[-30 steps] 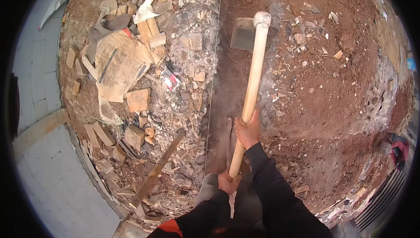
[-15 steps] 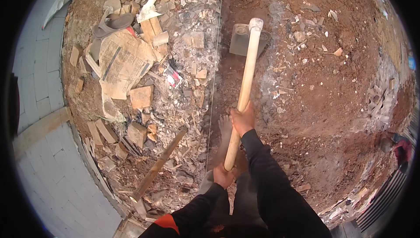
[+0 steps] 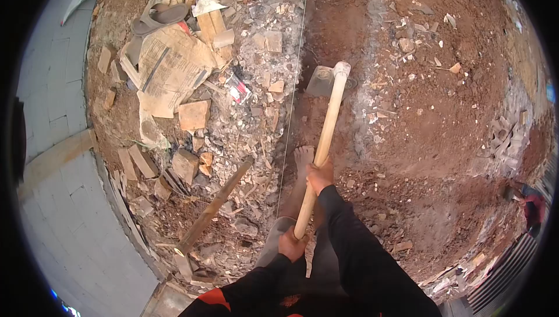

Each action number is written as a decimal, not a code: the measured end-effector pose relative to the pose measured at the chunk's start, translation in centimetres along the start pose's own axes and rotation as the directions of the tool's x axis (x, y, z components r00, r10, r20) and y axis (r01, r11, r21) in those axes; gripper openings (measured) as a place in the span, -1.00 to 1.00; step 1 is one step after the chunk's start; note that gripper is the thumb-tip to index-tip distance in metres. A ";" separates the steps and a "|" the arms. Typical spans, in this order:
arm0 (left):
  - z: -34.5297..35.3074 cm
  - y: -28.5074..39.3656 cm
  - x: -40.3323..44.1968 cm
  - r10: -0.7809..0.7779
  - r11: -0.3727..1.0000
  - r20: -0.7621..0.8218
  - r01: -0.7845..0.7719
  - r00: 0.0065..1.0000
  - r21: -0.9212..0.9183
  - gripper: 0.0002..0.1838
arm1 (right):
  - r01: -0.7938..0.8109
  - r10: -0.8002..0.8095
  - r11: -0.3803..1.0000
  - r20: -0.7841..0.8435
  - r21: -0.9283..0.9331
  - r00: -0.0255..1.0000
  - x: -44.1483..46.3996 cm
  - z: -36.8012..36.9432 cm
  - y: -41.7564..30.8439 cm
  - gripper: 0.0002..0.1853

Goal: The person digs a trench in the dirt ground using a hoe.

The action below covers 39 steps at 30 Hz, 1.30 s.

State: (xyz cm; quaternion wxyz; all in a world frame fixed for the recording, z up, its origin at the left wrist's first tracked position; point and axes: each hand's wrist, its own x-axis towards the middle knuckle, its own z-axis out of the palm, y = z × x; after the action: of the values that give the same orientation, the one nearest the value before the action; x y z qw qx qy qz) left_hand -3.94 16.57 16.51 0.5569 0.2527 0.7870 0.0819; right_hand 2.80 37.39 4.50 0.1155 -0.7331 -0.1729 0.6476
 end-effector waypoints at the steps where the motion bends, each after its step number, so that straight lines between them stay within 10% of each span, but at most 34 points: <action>1: 0.3 0.3 -1.0 0.005 0.999 -0.008 -0.005 1.000 -0.033 -0.63 | 0.084 -0.084 0.996 -0.027 0.003 0.996 -1.9 -0.5 -0.6 -0.41; 6: 1.6 4.9 6.9 0.283 0.934 -0.095 -0.297 0.954 -0.200 -0.64 | 0.558 -0.567 0.824 -0.112 -0.104 0.816 -2.0 -1.1 -11.4 -0.54; 9: 1.0 7.0 10.9 0.295 0.925 -0.081 -0.305 0.952 -0.224 -0.64 | 0.571 -0.618 0.781 -0.176 -0.255 0.767 3.0 -0.5 -12.8 -0.52; 13: 3.6 2.9 4.1 -0.124 0.992 0.090 0.125 0.988 -0.013 -0.58 | 0.196 -0.217 0.944 -0.054 -0.265 0.975 5.7 0.2 -2.4 -0.48; 19: 3.7 -1.5 -6.8 -0.048 0.985 0.036 0.053 0.998 -0.166 -0.56 | 0.041 -0.041 0.997 -0.005 -0.066 0.999 -4.8 -3.0 3.9 -0.49; 24: 3.0 8.1 -3.9 0.250 0.957 -0.078 -0.259 0.965 -0.133 -0.60 | 0.316 -0.317 0.937 -0.021 0.149 0.948 -11.0 -7.2 -12.1 -0.49; 32: -4.1 35.9 18.0 0.763 0.614 -0.262 -0.789 0.590 0.011 -0.71 | 0.865 -0.820 0.483 -0.276 0.136 0.502 -7.5 -8.9 -40.0 -0.59; 35: -5.9 38.2 26.9 0.760 0.616 -0.265 -0.788 0.593 0.003 -0.71 | 0.848 -0.777 0.499 -0.341 0.178 0.529 0.5 -5.3 -44.6 -0.60; 39: -2.3 27.5 29.4 0.432 0.892 -0.270 -0.452 0.860 -0.011 -0.71 | 0.524 -0.516 0.845 -0.093 0.108 0.852 14.0 -0.2 -34.3 -0.61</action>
State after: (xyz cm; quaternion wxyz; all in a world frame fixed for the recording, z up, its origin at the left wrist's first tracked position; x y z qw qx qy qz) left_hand -5.05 54.92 4.05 0.4239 0.3927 0.7706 0.2687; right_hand 0.86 74.41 5.32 0.3388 -0.6689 -0.3189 0.5797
